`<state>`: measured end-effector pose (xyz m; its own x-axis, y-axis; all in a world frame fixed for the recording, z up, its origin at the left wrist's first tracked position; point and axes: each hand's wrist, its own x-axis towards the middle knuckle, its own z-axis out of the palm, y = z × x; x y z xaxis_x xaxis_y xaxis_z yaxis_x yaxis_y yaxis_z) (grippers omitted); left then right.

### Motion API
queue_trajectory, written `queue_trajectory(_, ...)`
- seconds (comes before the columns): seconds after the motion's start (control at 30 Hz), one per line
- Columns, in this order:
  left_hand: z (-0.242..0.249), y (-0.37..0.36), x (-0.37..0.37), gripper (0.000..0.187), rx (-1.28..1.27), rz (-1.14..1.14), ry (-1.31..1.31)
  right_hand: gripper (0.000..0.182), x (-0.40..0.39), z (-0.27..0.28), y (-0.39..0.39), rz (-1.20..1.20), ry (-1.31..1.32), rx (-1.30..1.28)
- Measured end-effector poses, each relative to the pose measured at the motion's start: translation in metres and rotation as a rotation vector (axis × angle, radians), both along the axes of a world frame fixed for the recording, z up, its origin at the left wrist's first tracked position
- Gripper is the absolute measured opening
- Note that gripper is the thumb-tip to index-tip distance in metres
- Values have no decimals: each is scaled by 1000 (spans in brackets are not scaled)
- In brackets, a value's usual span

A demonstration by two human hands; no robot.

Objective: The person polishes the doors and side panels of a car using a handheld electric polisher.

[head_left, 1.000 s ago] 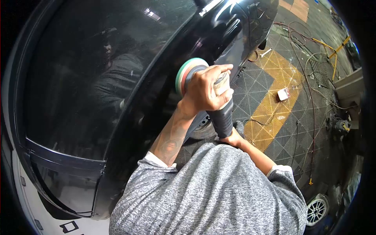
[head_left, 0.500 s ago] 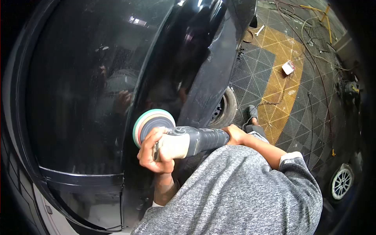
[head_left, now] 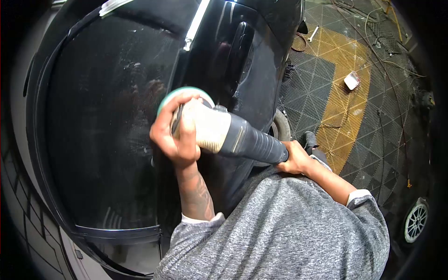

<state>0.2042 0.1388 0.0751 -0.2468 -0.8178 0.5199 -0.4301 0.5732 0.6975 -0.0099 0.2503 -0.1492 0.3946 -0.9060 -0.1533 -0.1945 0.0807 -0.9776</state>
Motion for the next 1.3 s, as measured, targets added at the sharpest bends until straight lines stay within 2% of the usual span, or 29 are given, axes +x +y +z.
queue_trajectory(0.07,7,-26,-18,43,55,-80,-18,50,-4,7,-14,-22,-70,134)
queue_trajectory(0.1,9,-36,-18,51,61,-88,-87,47,-7,9,-19,-27,-77,130)
queue_trajectory(0.13,9,-37,-19,51,61,-82,-98,47,-9,7,-23,-21,-88,130)
queue_trajectory(0.23,1,-30,-12,67,23,-114,43,46,-15,0,-33,-17,-51,34)
queue_trajectory(0.33,-2,-35,-17,47,-30,-42,107,46,-15,-6,-42,33,-48,41)
queue_trajectory(0.47,15,-71,-54,38,44,-61,47,43,-28,8,-61,-14,-172,61)
queue_trajectory(0.53,19,-85,-73,37,101,-30,33,41,-29,2,-68,-51,-190,62)
queue_trajectory(0.6,18,-95,-76,36,86,-76,30,50,-36,5,-77,-14,-168,122)
queue_trajectory(0.67,18,-90,-74,36,99,-42,34,51,-42,7,-78,10,-166,152)
queue_trajectory(0.8,6,-45,-48,40,65,106,104,53,-47,5,-64,63,-95,86)
queue_trajectory(0.87,-1,-17,-28,47,5,122,38,53,-48,3,-55,171,-14,50)
queue_trajectory(1.0,-22,34,4,44,-70,197,174,54,-51,9,-48,235,156,-52)
queue_trajectory(1.17,-17,18,-8,42,-66,192,250,56,-67,15,-58,159,222,-47)
queue_trajectory(1.3,-19,-36,-37,38,-155,170,247,51,-108,51,-99,130,302,-15)
